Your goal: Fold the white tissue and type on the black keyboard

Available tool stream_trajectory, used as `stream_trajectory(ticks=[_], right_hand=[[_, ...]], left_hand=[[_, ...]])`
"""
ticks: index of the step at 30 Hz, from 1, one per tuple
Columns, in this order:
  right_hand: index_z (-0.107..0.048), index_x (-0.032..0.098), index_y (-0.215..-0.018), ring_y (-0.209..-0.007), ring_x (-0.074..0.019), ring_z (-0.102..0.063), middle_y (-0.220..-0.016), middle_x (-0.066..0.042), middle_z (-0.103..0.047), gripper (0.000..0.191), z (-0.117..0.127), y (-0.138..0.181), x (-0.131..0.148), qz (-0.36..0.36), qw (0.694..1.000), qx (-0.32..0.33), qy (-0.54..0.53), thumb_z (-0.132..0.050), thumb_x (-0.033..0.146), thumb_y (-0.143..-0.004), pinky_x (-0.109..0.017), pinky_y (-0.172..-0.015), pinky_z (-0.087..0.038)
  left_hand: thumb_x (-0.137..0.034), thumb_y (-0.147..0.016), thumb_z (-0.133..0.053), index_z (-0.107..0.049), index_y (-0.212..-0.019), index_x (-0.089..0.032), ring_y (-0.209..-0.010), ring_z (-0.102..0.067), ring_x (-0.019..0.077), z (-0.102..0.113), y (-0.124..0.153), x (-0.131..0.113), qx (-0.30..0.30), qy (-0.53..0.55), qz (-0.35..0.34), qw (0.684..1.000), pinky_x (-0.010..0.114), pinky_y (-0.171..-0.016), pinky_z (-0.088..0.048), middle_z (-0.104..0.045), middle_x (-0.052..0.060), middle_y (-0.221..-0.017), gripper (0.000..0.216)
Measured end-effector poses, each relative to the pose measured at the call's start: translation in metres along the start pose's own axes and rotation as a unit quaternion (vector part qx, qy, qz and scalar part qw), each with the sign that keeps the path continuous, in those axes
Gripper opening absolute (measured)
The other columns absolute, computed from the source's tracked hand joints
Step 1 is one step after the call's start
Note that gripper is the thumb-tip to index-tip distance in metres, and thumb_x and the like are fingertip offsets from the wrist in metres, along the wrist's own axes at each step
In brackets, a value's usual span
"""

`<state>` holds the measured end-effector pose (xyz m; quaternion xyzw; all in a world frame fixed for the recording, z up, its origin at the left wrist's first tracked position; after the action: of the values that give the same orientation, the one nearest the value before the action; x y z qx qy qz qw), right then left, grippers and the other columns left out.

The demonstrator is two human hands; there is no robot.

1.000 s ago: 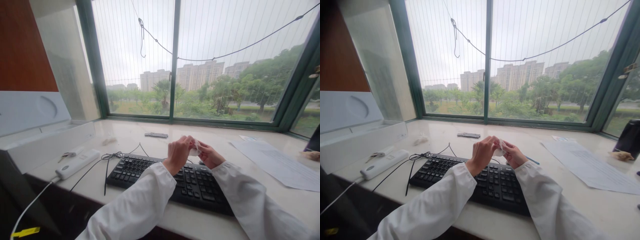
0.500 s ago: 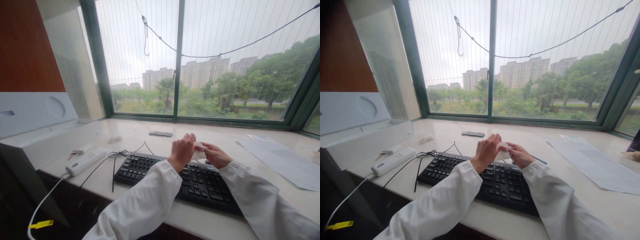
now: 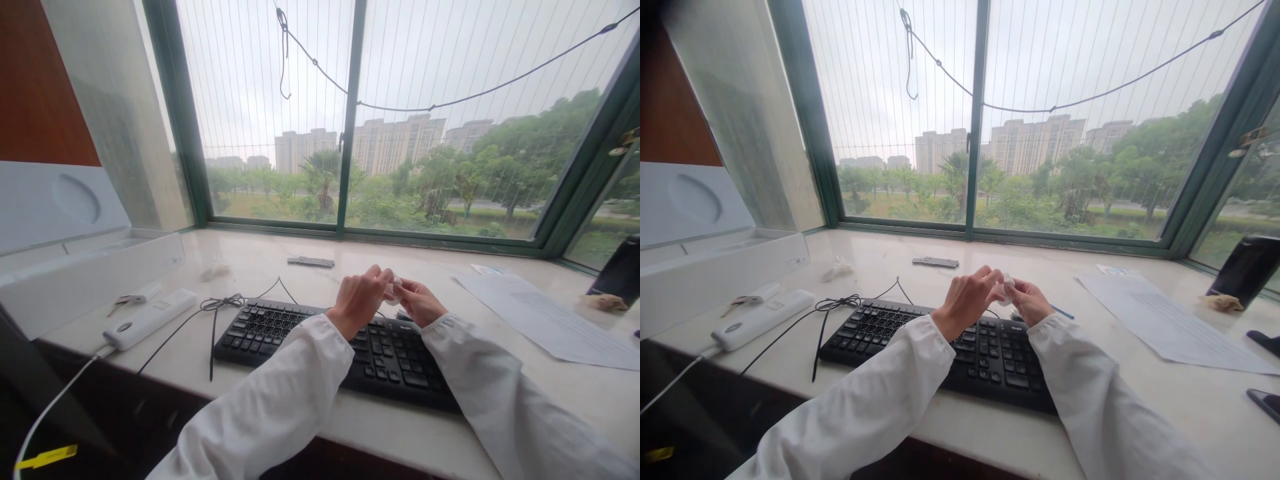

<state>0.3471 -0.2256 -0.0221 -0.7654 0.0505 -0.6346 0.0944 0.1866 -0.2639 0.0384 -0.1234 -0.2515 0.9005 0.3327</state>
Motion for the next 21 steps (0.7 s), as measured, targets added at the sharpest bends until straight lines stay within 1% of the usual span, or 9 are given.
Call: stream_trajectory(ticks=[2, 4, 7, 10, 12, 14, 18, 21], right_hand=[[-0.075, 0.022, -0.079, -0.072, -0.0137, -0.063, -0.077, 0.0, -0.073, 0.037, -0.001, -0.001, 0.0, -0.006, 1.0, -0.014, -0.007, -0.085, 0.049, -0.056, -0.024, -0.072, -0.048], [-0.076, 0.022, -0.079, -0.075, -0.0145, -0.065, -0.079, 0.0, -0.074, 0.039, -0.003, -0.001, 0.0, -0.016, 1.0, -0.015, -0.01, -0.086, 0.048, -0.052, -0.024, -0.074, -0.049], [-0.076, 0.019, -0.076, -0.076, -0.017, -0.066, -0.08, -0.003, -0.075, 0.044, -0.006, 0.001, -0.001, -0.036, 0.999, -0.005, -0.019, -0.089, 0.048, -0.046, -0.026, -0.073, -0.051], [-0.077, 0.018, -0.081, -0.075, -0.0188, -0.068, -0.082, -0.006, -0.076, 0.048, -0.006, 0.002, -0.001, -0.05, 0.998, -0.012, -0.029, -0.091, 0.044, -0.044, -0.027, -0.071, -0.053], [-0.077, 0.018, -0.085, -0.074, -0.0193, -0.069, -0.081, -0.006, -0.076, 0.047, -0.003, 0.002, -0.002, -0.055, 0.997, -0.034, -0.035, -0.091, 0.039, -0.046, -0.028, -0.07, -0.055], [-0.077, 0.019, -0.084, -0.072, -0.0194, -0.07, -0.079, -0.005, -0.076, 0.045, 0.001, 0.001, -0.002, -0.055, 0.996, -0.051, -0.039, -0.092, 0.035, -0.046, -0.029, -0.069, -0.055], [-0.077, 0.017, -0.079, -0.066, -0.0175, -0.069, -0.075, -0.004, -0.076, 0.043, 0.006, -0.003, -0.002, -0.047, 0.996, -0.062, -0.047, -0.093, 0.035, -0.043, -0.028, -0.066, -0.055], [-0.077, 0.016, -0.078, -0.062, -0.0152, -0.067, -0.07, -0.004, -0.075, 0.042, 0.008, -0.004, -0.002, -0.042, 0.994, -0.085, -0.055, -0.093, 0.034, -0.043, -0.026, -0.064, -0.054]], left_hand=[[-0.041, -0.093, -0.054, -0.055, -0.107, -0.025, -0.076, -0.066, 0.0182, -0.001, 0.0, 0.002, -0.012, -0.001, 0.009, 1.0, 0.027, -0.063, -0.046, -0.062, 0.002, -0.102, 0.022], [-0.04, -0.093, -0.054, -0.057, -0.103, -0.023, -0.077, -0.066, 0.0193, -0.004, 0.0, 0.004, -0.015, -0.002, 0.013, 1.0, 0.027, -0.064, -0.046, -0.063, 0.002, -0.099, 0.02], [-0.032, -0.095, -0.051, -0.061, -0.099, -0.024, -0.076, -0.066, 0.0192, -0.009, -0.001, 0.006, -0.002, 0.001, 0.009, 1.0, 0.028, -0.064, -0.045, -0.064, 0.003, -0.096, 0.014], [-0.026, -0.094, -0.051, -0.063, -0.096, -0.024, -0.075, -0.066, 0.0188, -0.011, -0.001, 0.008, -0.001, 0.011, 0.006, 1.0, 0.027, -0.063, -0.044, -0.066, 0.002, -0.094, 0.012], [-0.027, -0.093, -0.053, -0.062, -0.096, -0.024, -0.076, -0.066, 0.0192, -0.01, -0.001, 0.008, -0.017, 0.022, 0.008, 1.0, 0.027, -0.062, -0.044, -0.067, 0.002, -0.092, 0.01], [-0.029, -0.092, -0.055, -0.061, -0.098, -0.024, -0.077, -0.066, 0.0194, -0.009, -0.001, 0.008, -0.037, 0.035, 0.012, 0.999, 0.027, -0.062, -0.043, -0.068, 0.001, -0.092, 0.009], [-0.03, -0.091, -0.058, -0.06, -0.099, -0.025, -0.079, -0.066, 0.0189, -0.01, -0.001, 0.01, -0.07, 0.068, 0.013, 0.995, 0.026, -0.062, -0.042, -0.07, 0.001, -0.093, 0.01], [-0.029, -0.092, -0.056, -0.063, -0.096, -0.025, -0.079, -0.066, 0.017, -0.012, -0.001, 0.01, -0.082, 0.096, 0.001, 0.992, 0.024, -0.064, -0.042, -0.071, 0.0, -0.094, 0.008]])
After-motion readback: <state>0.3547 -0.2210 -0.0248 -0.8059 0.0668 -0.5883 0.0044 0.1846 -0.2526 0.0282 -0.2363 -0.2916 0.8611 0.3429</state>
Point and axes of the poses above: each hand's wrist, its own y-axis away from the middle knuckle, its own z-axis out of the back of the hand, x = y × z, the point moved 3 cm from there along -y, towards the middle knuckle
